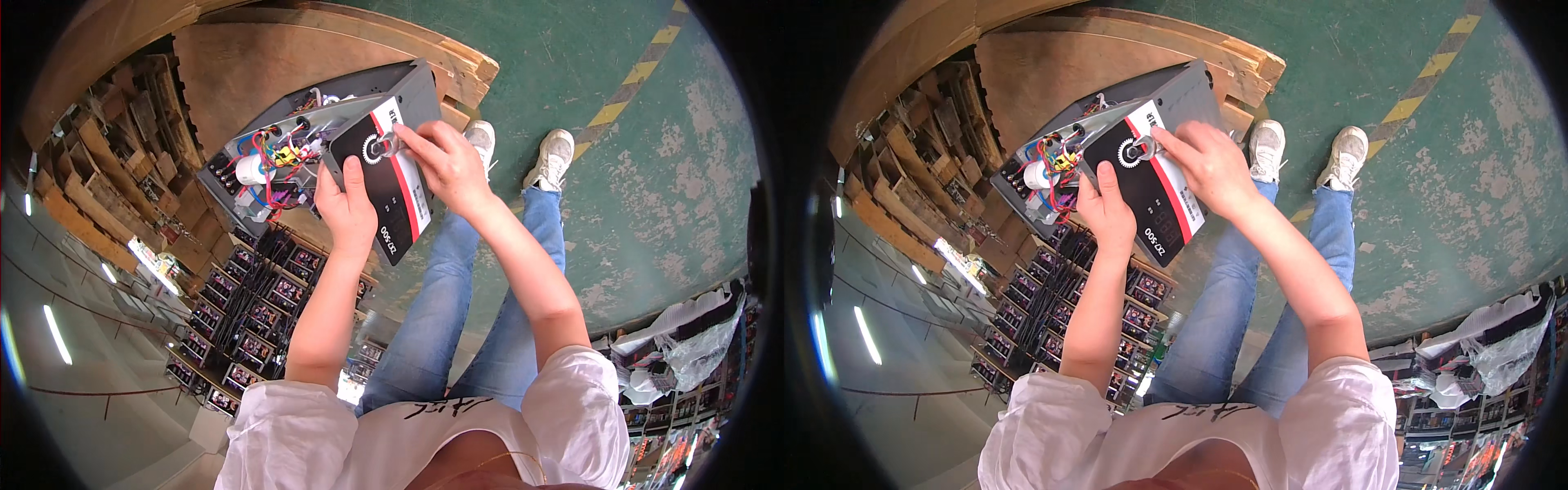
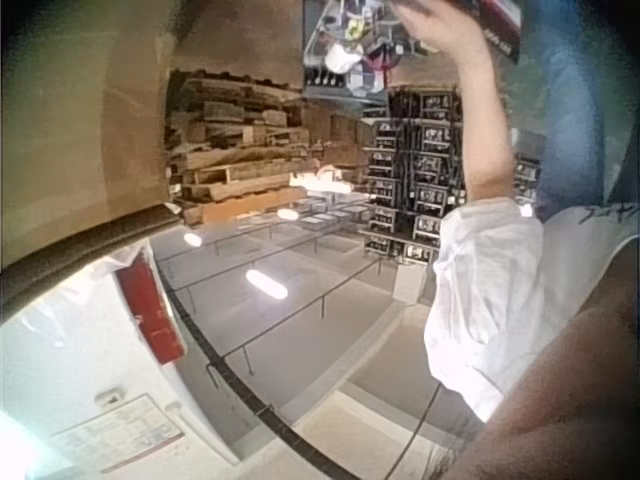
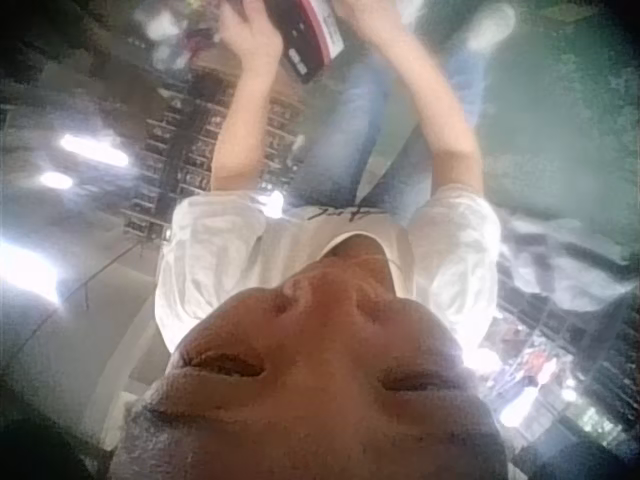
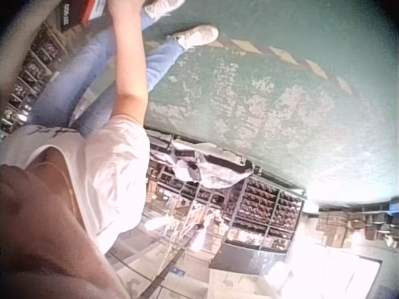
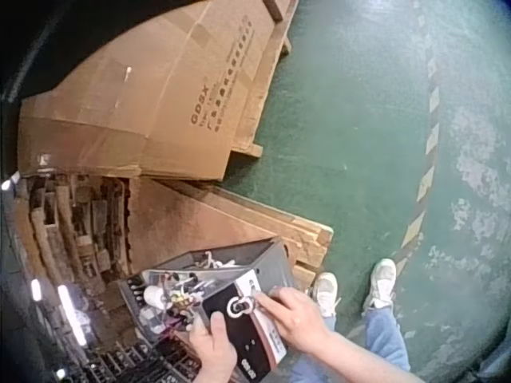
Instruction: The person assembles an electronic device on a wooden pallet in a warehouse. They connect internal wires, secure a metal casing with screws, and attach a black front panel to the unit.
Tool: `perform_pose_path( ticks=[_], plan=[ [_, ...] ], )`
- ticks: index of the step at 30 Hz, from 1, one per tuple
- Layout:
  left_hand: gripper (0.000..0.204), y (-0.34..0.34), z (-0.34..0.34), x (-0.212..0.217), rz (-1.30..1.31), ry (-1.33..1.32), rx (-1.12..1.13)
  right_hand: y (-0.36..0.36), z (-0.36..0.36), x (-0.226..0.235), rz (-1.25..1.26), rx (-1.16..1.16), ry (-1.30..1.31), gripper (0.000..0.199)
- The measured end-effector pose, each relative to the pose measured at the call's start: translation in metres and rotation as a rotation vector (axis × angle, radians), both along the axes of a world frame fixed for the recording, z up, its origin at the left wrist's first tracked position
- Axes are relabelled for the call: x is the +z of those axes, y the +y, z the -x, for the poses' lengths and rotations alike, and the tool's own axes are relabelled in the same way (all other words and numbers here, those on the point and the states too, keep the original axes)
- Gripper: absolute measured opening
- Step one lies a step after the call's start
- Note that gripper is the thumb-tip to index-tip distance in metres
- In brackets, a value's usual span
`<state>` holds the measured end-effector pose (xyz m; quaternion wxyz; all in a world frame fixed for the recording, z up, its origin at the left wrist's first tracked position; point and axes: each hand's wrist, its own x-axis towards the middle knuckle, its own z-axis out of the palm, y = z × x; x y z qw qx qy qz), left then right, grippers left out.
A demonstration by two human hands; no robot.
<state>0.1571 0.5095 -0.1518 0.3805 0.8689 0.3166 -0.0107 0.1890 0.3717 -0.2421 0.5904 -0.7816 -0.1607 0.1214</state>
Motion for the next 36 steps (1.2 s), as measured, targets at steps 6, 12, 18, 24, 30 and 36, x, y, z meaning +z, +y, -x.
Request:
perform_pose_path(
  ticks=[6,12,18,24,30,36],
  plan=[
    [0.027,-0.001,-0.003,0.002,0.028,-0.001,0.016,0.001,-0.009,-0.008,-0.041,0.091,-0.071,0.048],
    [0.026,-0.002,-0.003,0.003,-0.003,0.002,-0.002,0.009,0.011,0.009,-0.045,0.019,0.101,0.044],
    [0.026,-0.003,-0.004,0.002,-0.007,-0.006,0.002,0.024,0.03,0.052,0.022,-0.123,0.358,0.043],
    [0.036,-0.002,-0.002,0.001,-0.052,-0.003,-0.022,0.006,0.024,0.026,-0.019,-0.095,0.264,0.039],
    [0.037,-0.002,0.0,-0.001,0.045,-0.035,0.003,-0.006,-0.009,-0.002,0.0,0.062,-0.077,0.05],
    [0.028,-0.003,-0.002,0.001,0.038,-0.016,0.01,-0.003,-0.024,-0.013,0.007,0.138,-0.211,0.058]
  ],
)
